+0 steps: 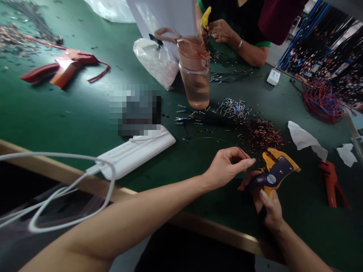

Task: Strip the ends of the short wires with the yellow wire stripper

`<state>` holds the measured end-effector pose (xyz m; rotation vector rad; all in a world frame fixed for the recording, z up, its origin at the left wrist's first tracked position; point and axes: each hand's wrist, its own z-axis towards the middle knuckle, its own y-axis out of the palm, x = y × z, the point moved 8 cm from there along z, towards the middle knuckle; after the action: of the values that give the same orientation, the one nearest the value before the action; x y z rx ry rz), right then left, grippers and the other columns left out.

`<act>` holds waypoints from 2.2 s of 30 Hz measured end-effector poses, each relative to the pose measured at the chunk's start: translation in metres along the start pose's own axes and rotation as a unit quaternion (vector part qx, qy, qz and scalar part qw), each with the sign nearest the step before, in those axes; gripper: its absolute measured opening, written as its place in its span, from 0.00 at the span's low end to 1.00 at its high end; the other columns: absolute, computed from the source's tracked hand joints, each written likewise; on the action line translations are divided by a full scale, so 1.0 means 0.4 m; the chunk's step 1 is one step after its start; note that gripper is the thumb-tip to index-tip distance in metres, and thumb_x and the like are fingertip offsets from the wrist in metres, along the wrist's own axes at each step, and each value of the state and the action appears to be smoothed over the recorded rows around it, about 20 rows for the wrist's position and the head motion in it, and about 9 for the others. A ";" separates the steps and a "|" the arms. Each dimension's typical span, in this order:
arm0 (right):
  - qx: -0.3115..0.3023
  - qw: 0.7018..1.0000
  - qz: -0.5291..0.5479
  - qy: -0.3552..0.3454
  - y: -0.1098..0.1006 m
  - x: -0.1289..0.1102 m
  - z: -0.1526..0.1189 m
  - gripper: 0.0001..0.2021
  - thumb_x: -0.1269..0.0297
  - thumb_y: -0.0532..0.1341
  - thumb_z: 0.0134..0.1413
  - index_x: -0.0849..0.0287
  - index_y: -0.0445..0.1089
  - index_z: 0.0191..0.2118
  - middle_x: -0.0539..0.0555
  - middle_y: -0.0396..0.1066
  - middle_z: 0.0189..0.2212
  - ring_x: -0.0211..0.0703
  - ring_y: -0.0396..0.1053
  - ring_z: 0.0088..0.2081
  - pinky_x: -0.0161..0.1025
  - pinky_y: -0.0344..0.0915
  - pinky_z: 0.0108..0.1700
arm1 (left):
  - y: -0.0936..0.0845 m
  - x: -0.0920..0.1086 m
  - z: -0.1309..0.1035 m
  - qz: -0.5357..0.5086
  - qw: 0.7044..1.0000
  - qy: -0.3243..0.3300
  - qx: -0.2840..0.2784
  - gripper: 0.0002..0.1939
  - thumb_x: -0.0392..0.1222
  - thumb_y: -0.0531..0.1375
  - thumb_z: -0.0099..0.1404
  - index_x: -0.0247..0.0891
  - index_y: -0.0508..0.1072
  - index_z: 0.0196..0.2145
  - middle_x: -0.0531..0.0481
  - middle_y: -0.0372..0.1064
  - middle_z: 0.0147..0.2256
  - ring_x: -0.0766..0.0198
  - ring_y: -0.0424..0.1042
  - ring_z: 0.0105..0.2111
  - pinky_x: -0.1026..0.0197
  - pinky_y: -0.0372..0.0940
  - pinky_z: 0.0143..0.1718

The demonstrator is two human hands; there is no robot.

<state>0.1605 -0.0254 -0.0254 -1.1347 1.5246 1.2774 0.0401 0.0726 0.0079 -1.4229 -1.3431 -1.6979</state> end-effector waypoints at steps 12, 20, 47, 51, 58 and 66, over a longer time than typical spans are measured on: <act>0.052 0.992 -0.117 -0.002 0.011 -0.039 -0.014 0.12 0.53 0.64 0.55 0.58 0.76 0.33 0.55 0.72 0.29 0.48 0.67 0.32 0.44 0.66 0.39 | 0.011 0.016 -0.021 0.004 1.000 -0.002 -0.010 0.13 0.46 0.68 0.52 0.35 0.72 0.22 0.50 0.72 0.22 0.70 0.66 0.18 0.67 0.63 0.19; 0.058 0.991 -0.121 -0.001 0.012 -0.048 -0.016 0.17 0.51 0.65 0.53 0.55 0.72 0.45 0.54 0.74 0.31 0.50 0.70 0.35 0.47 0.67 0.40 | -0.013 0.019 -0.012 0.017 0.999 -0.006 0.035 0.13 0.45 0.69 0.52 0.34 0.73 0.21 0.52 0.70 0.22 0.73 0.64 0.17 0.68 0.61 0.19; 0.082 0.994 -0.075 -0.016 -0.005 -0.020 -0.021 0.13 0.53 0.64 0.56 0.59 0.71 0.33 0.48 0.65 0.17 0.36 0.62 0.17 0.35 0.61 0.20 | 0.014 0.014 -0.026 0.000 0.999 -0.040 -0.008 0.13 0.45 0.68 0.51 0.34 0.72 0.22 0.51 0.69 0.21 0.72 0.63 0.18 0.68 0.59 0.18; 0.096 0.994 -0.045 0.003 -0.015 -0.009 -0.022 0.13 0.54 0.64 0.56 0.59 0.69 0.32 0.46 0.63 0.16 0.34 0.58 0.14 0.33 0.56 0.16 | 0.014 0.014 -0.025 -0.002 0.999 -0.039 -0.007 0.13 0.46 0.69 0.50 0.34 0.72 0.22 0.53 0.68 0.20 0.72 0.63 0.17 0.68 0.59 0.18; 0.060 0.997 0.040 0.017 0.000 -0.022 0.003 0.13 0.55 0.66 0.53 0.57 0.71 0.41 0.51 0.71 0.27 0.42 0.68 0.27 0.41 0.68 0.32 | -0.003 0.025 -0.012 -0.008 1.000 -0.022 0.014 0.12 0.45 0.68 0.52 0.35 0.73 0.22 0.53 0.70 0.21 0.73 0.63 0.17 0.68 0.61 0.18; 0.004 0.998 -0.053 0.035 0.005 -0.025 -0.005 0.15 0.52 0.63 0.55 0.58 0.72 0.43 0.56 0.73 0.33 0.50 0.69 0.36 0.47 0.66 0.43 | -0.017 0.031 -0.005 0.017 0.999 0.004 0.036 0.11 0.43 0.68 0.53 0.35 0.73 0.22 0.52 0.71 0.22 0.73 0.64 0.17 0.67 0.62 0.19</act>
<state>0.1609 -0.0260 -0.0151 -1.2495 1.4975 1.1717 0.0301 0.0755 0.0172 -1.3890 -1.3542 -1.6152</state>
